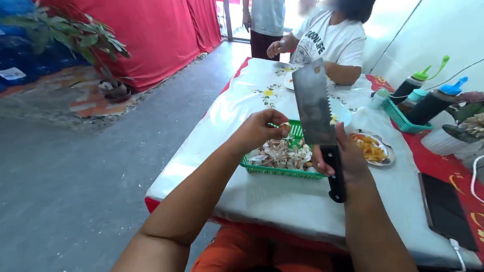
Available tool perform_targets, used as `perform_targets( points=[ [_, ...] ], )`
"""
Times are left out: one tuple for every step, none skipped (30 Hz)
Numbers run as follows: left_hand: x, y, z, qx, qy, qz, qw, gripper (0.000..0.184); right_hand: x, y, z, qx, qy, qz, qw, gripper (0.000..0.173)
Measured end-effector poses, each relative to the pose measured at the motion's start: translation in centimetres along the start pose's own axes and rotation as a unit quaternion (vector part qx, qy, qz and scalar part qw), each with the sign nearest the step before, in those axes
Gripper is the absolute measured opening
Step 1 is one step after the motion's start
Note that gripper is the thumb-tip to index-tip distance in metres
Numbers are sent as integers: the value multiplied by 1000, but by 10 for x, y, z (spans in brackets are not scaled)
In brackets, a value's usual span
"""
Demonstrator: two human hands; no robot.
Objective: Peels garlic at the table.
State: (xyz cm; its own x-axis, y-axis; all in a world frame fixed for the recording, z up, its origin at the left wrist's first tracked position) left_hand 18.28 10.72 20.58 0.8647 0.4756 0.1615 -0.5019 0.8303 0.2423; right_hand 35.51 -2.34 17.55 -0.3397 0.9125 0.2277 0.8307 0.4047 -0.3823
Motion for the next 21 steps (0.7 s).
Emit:
perform_targets(
  points=[
    [-1, -1, -4, -20, -4, 10, 1000, 25, 0, -3, 3, -4, 4, -4, 1000, 75],
    [-1, -2, -6, -30, -8, 22, 999, 23, 0, -7, 5, -13, 5, -1, 1000, 74],
    [-2, -2, -8, -35, -9, 32, 999, 21, 1, -11, 7, -21, 4, 10, 1000, 72],
    [-2, -2, -9, -37, -12, 37, 999, 20, 1, -14, 9, -27, 0, 24, 999, 71],
    [-1, -2, -10, -38, -17, 39, 998, 21, 3, -17, 10, -35, -4, 38, 999, 71],
    [-1, -2, -9, -41, -21, 37, 998, 23, 4, -19, 11, -44, -11, 48, 998, 71],
    [-2, -3, -9, -48, -27, 34, 998, 24, 5, -21, 12, -54, -16, 53, 997, 70],
    [-2, -3, -9, -59, -32, 27, 997, 24, 6, -22, 13, -66, -18, 55, 996, 68],
    [-3, -3, -10, -67, -35, 21, 997, 23, 6, -24, 13, -74, -16, 61, 995, 68],
    [-3, -3, -10, -76, -34, 15, 996, 22, 6, -25, 14, -78, -14, 67, 995, 68],
    [-4, -3, -10, -85, -28, 13, 996, 20, 6, -25, 14, -80, -12, 68, 994, 68],
    [-4, -3, -10, -94, -24, 14, 995, 19, 7, -25, 14, -82, -7, 66, 994, 68],
    [-5, -3, -10, -104, -22, 14, 994, 18, 7, -25, 15, -84, 0, 59, 995, 67],
    [-5, -3, -9, -114, -20, 15, 993, 17, 7, -25, 15, -85, 8, 52, 995, 66],
    [-5, -3, -8, -123, -17, 17, 992, 16, 8, -26, 15, -83, 17, 47, 995, 65],
    [-5, -3, -8, -131, -14, 18, 991, 16, 8, -27, 15, -80, 27, 41, 996, 65],
    [-5, -4, -7, -140, -11, 19, 990, 17, 9, -28, 15, -73, 34, 36, 996, 64],
    [-7, -5, -6, -146, -7, 21, 989, 16, 10, -28, 16, -69, 38, 33, 996, 64],
    [-9, -7, -5, -151, -5, 25, 988, 15, 10, -29, 17, -69, 39, 33, 996, 65],
    [-10, -8, -5, -155, -8, 29, 987, 15, 10, -29, 17, -74, 37, 35, 996, 64],
    [-9, -8, -4, -157, -12, 32, 987, 15, 10, -28, 17, -78, 38, 38, 996, 64]
  ],
)
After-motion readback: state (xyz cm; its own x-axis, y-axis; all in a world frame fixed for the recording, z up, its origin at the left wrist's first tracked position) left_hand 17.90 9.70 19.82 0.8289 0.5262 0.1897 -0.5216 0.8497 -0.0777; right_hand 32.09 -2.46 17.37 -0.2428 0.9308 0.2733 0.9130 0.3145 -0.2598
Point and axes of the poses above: each hand's wrist, its own x-axis towards the middle knuckle, its own y-axis out of the back of the hand, z = x × y, the point moved 4 cm from there along x, towards the middle knuckle, and after that the axes turned 9 degrees about -z, right-handed, at the moved point
